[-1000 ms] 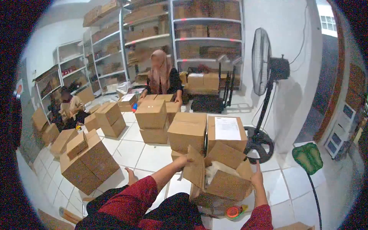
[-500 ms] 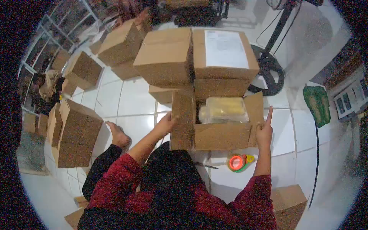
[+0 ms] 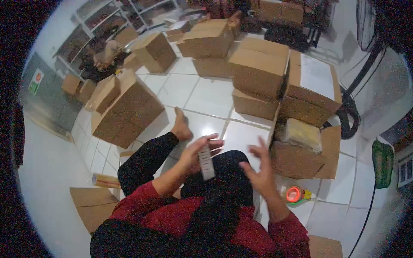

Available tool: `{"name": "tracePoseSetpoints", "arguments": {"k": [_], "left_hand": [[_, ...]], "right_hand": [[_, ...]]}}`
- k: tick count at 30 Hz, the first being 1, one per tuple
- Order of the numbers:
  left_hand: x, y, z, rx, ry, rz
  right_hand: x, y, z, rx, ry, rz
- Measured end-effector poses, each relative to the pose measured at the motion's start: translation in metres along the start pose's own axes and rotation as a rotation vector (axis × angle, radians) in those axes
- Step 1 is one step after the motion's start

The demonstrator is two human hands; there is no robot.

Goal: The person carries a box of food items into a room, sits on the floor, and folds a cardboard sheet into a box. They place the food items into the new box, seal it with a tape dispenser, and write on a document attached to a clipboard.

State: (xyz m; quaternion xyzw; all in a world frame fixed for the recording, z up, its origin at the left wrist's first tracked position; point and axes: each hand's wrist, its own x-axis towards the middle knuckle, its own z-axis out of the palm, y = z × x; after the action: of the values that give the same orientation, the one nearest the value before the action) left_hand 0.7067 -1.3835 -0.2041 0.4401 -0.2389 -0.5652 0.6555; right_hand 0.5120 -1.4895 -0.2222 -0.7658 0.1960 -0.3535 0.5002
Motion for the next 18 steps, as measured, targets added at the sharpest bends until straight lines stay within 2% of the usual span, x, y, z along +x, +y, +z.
{"name": "tracePoseSetpoints", "arguments": {"k": [2, 4, 5, 6, 8, 10, 11, 12, 13, 14, 15, 18], "left_hand": [[-0.010, -0.001, 0.023, -0.050, -0.150, 0.097], [-0.027, 0.002, 0.025, 0.000, -0.324, 0.067], [-0.034, -0.002, 0.023, 0.093, -0.272, 0.173], [-0.043, -0.004, 0.019, 0.098, -0.275, 0.192], [-0.064, -0.004, 0.009, 0.294, -0.302, 0.273], [-0.085, -0.003, -0.005, 0.493, -0.330, 0.333], [-0.100, -0.005, -0.010, 0.551, -0.261, 0.342], [-0.116, 0.000, -0.019, 0.707, -0.232, 0.365], [-0.135, 0.010, -0.032, 0.985, -0.181, 0.379], [-0.155, 0.015, -0.050, 1.301, -0.135, 0.356], [-0.176, 0.018, -0.069, 1.557, -0.128, 0.279], [-0.243, -0.008, -0.153, 2.051, -0.341, -0.102]], "right_hand": [[-0.001, -0.020, 0.046, 0.475, -0.048, 0.110], [0.002, -0.036, 0.070, 0.477, -0.027, 0.114], [0.001, -0.042, 0.078, 0.482, 0.002, 0.143], [-0.004, -0.048, 0.084, 0.478, -0.005, 0.125], [-0.014, -0.059, 0.094, 0.591, -0.031, 0.223], [-0.026, -0.069, 0.101, 0.521, -0.038, 0.240], [-0.033, -0.068, 0.097, 0.494, -0.035, 0.221], [-0.038, -0.068, 0.090, 0.465, -0.037, 0.202], [-0.043, -0.067, 0.080, 0.351, 0.052, 0.146], [-0.045, -0.053, 0.060, 0.221, 0.103, 0.168], [-0.055, -0.056, 0.046, 0.248, 0.301, 0.152], [-0.089, -0.033, -0.016, 0.000, 0.396, 0.229]]}}
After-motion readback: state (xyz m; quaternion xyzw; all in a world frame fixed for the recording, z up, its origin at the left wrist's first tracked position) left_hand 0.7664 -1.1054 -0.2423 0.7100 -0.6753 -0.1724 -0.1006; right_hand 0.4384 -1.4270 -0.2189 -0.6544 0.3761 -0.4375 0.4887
